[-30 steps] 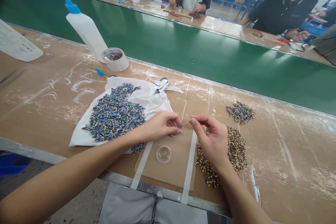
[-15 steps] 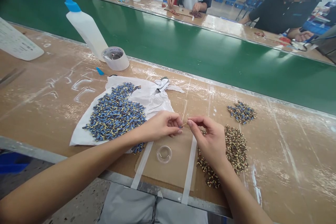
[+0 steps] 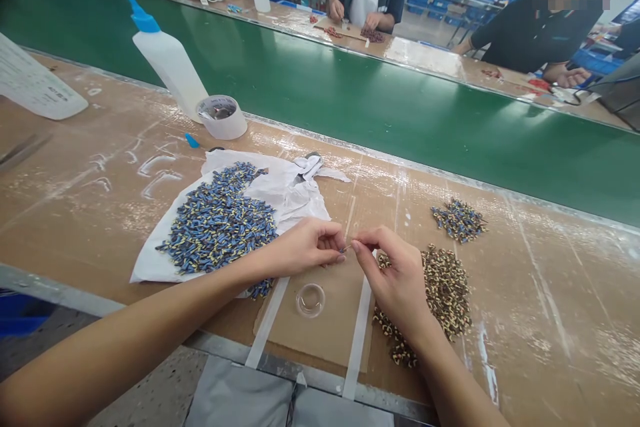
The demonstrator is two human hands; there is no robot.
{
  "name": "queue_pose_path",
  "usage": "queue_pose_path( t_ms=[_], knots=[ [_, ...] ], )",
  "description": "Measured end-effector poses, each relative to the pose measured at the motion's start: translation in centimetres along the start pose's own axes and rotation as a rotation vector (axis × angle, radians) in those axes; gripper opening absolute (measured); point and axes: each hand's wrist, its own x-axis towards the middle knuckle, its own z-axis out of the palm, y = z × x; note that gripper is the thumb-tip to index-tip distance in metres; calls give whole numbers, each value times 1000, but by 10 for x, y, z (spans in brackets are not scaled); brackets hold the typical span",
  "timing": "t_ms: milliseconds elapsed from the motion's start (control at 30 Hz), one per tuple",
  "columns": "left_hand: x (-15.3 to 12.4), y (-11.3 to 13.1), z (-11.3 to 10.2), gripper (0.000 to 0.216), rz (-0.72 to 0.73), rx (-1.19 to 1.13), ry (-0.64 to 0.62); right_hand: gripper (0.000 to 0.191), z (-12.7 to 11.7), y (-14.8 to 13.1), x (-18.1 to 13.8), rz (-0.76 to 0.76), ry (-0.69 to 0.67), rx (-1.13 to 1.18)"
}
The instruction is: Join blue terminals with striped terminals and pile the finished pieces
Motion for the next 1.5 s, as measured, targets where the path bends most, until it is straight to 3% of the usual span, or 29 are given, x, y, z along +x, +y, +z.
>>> queue_pose_path(
  t_ms=[267, 400, 500, 600, 767, 867, 933, 1000, 1067, 1200, 1333, 1500],
  knots=[
    [1, 0, -2, 5, -6, 29, -12, 4, 0, -3, -1, -28, -1, -22],
    [1, 0, -2, 3, -9, 18, -16, 7, -7, -6, -3, 55, 6, 185],
    [1, 1, -3, 3, -17, 8, -17, 8, -11, -13, -3, 5, -174, 317],
    [1, 1, -4, 1, -15, -17, -24, 8, -7, -22, -3, -80, -413, 286],
    [2, -1, -5, 5, -45, -45, -37, 13, 8, -31, -5, -150, -516, 168],
    [3, -1, -6, 7, -58, -54, -43, 22, -2, -27, 2, -168, -454, 132],
    [4, -2, -6, 9, -70, -51, -40, 18, -22, -15, 8, -117, -284, 33],
    [5, -3, -6, 10, -94, -36, -28, 12, -49, 3, 13, 30, -57, -152],
    [6, -5, -7, 10, -116, -21, -21, 13, -76, 26, 15, 208, 31, -325],
    [6, -5, -7, 11, -116, 3, -23, 13, -105, 65, 13, 373, -108, -438],
    [7, -3, -8, 11, -121, 11, -31, 17, -103, 78, 11, 363, -204, -424],
    [7, -2, -9, 13, -122, 19, -37, 18, -97, 81, 12, 415, -197, -457]
  ],
)
